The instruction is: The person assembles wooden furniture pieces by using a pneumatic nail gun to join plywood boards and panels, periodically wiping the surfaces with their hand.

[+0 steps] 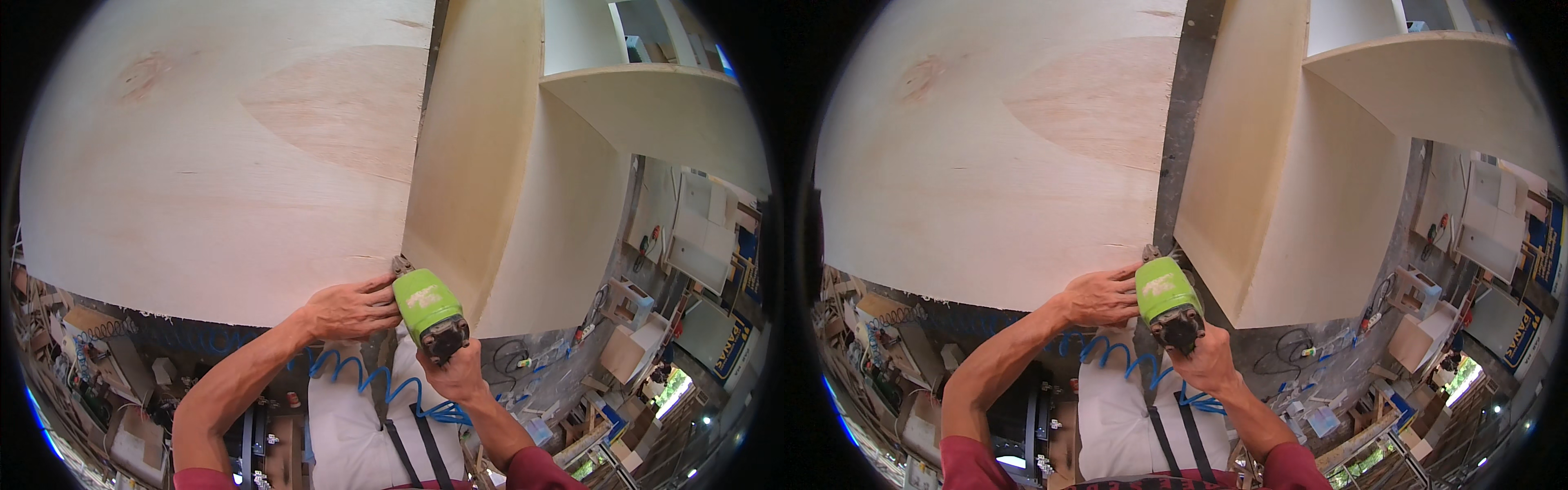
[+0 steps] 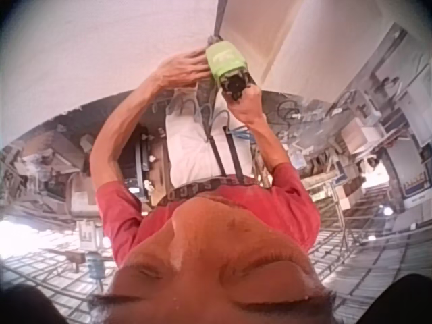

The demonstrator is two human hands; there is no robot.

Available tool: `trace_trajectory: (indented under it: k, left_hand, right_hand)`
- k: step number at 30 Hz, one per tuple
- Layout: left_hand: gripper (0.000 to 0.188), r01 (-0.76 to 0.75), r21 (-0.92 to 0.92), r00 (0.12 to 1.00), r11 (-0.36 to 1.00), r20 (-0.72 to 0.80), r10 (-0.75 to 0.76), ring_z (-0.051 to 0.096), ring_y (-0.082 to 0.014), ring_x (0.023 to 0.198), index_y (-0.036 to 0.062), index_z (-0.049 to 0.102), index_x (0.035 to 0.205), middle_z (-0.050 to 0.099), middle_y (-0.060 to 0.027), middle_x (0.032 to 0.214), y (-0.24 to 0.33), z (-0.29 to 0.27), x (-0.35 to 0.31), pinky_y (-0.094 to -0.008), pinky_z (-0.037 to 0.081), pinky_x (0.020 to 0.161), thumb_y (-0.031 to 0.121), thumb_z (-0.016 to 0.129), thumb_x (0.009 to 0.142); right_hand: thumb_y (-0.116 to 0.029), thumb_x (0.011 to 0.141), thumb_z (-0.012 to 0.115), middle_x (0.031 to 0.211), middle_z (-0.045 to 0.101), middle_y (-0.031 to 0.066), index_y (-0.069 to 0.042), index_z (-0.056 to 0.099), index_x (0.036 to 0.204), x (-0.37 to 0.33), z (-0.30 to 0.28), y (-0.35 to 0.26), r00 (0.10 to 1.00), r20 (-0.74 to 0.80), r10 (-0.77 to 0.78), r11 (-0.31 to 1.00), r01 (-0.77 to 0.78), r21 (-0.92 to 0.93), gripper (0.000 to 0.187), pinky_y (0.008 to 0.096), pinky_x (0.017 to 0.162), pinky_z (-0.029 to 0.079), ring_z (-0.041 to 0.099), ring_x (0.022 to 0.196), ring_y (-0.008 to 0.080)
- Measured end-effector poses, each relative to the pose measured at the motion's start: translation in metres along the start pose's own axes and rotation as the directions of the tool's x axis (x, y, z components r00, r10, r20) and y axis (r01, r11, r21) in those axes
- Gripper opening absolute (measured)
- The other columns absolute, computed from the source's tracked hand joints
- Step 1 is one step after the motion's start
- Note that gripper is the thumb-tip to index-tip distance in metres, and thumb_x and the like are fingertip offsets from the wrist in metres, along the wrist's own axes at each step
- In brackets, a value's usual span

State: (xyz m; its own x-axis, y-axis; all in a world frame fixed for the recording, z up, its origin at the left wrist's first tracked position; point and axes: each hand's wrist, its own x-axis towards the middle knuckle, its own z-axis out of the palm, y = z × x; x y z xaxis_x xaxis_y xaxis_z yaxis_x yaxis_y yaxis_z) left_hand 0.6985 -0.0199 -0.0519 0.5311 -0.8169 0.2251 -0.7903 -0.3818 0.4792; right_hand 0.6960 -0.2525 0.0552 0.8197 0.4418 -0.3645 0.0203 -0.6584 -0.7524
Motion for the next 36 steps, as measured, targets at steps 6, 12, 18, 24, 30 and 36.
trace_trajectory:
  k: [6, 12, 18, 24, 30, 36]
  left_hand:
    - [0.048, 0.007, 0.012, 1.000, 1.000, 0.025, -0.007, 0.043, -0.0291, 0.139, 0.0081, 0.060, 0.121, 0.057, -0.0081, 0.138, 0.003, 0.007, -0.006, -0.0477, 0.026, 0.125, 0.024, 0.067, 0.075]
    - [0.039, 0.131, 0.047, 0.984, 0.990, -0.128, -0.124, 0.052, -0.0287, 0.132, 0.0003, 0.062, 0.116, 0.060, -0.0151, 0.132, 0.035, 0.012, -0.035, -0.0454, 0.038, 0.118, 0.017, 0.061, 0.081]
    - [0.033, 0.195, 0.030, 0.975, 0.980, -0.117, -0.190, 0.054, -0.0282, 0.130, -0.0012, 0.067, 0.109, 0.062, -0.0157, 0.129, 0.040, 0.008, -0.042, -0.0460, 0.040, 0.117, 0.014, 0.061, 0.081]
    - [0.032, 0.200, -0.006, 0.970, 0.980, -0.141, -0.199, 0.054, -0.0298, 0.130, -0.0022, 0.068, 0.107, 0.061, -0.0166, 0.130, 0.041, 0.011, -0.042, -0.0477, 0.040, 0.117, 0.014, 0.062, 0.079]
    - [0.030, 0.205, 0.014, 0.969, 0.979, -0.145, -0.201, 0.054, -0.0279, 0.130, -0.0005, 0.068, 0.106, 0.062, -0.0149, 0.129, 0.041, 0.010, -0.041, -0.0462, 0.041, 0.117, 0.014, 0.062, 0.080]
    - [0.031, 0.205, 0.024, 0.969, 0.978, -0.142, -0.200, 0.053, -0.0278, 0.131, -0.0003, 0.068, 0.106, 0.062, -0.0150, 0.130, 0.041, 0.009, -0.042, -0.0459, 0.040, 0.117, 0.014, 0.062, 0.080]
  right_hand:
    - [-0.003, 0.069, 0.072, 0.083, 0.069, 0.0151, -0.004, 0.069, 0.099, -0.012, 0.005, 0.000, 0.998, -0.041, -0.039, 0.999, 0.040, 0.023, 0.030, 0.0396, 0.065, 0.055, 0.069, 0.074, 0.0361]
    - [-0.004, 0.068, 0.073, 0.086, 0.068, 0.0149, -0.004, 0.070, 0.101, -0.047, 0.014, 0.014, 0.998, 0.031, -0.052, 0.996, 0.049, 0.069, 0.032, 0.0383, 0.065, 0.055, 0.069, 0.073, 0.0344]
    - [-0.005, 0.073, 0.070, 0.079, 0.071, 0.0089, -0.006, 0.072, 0.087, -0.043, 0.021, 0.004, 1.000, -0.020, 0.005, 0.998, -0.004, 0.057, 0.013, 0.0353, 0.061, 0.055, 0.070, 0.067, 0.0276]
    - [-0.005, 0.069, 0.070, 0.082, 0.071, 0.0088, -0.006, 0.072, 0.088, -0.043, 0.019, 0.006, 0.999, 0.006, -0.041, 0.999, 0.041, -0.016, 0.019, 0.0357, 0.061, 0.055, 0.070, 0.068, 0.0281]
    - [-0.006, 0.069, 0.071, 0.083, 0.072, 0.0081, -0.006, 0.072, 0.092, -0.043, 0.022, 0.006, 1.000, -0.017, -0.019, 1.000, 0.019, 0.024, 0.023, 0.0352, 0.061, 0.055, 0.070, 0.068, 0.0278]
    - [-0.011, 0.074, 0.077, 0.087, 0.072, 0.0089, -0.006, 0.072, 0.096, -0.058, 0.024, 0.009, 1.000, 0.010, 0.012, 0.997, -0.013, 0.080, 0.023, 0.0348, 0.063, 0.055, 0.072, 0.074, 0.0280]
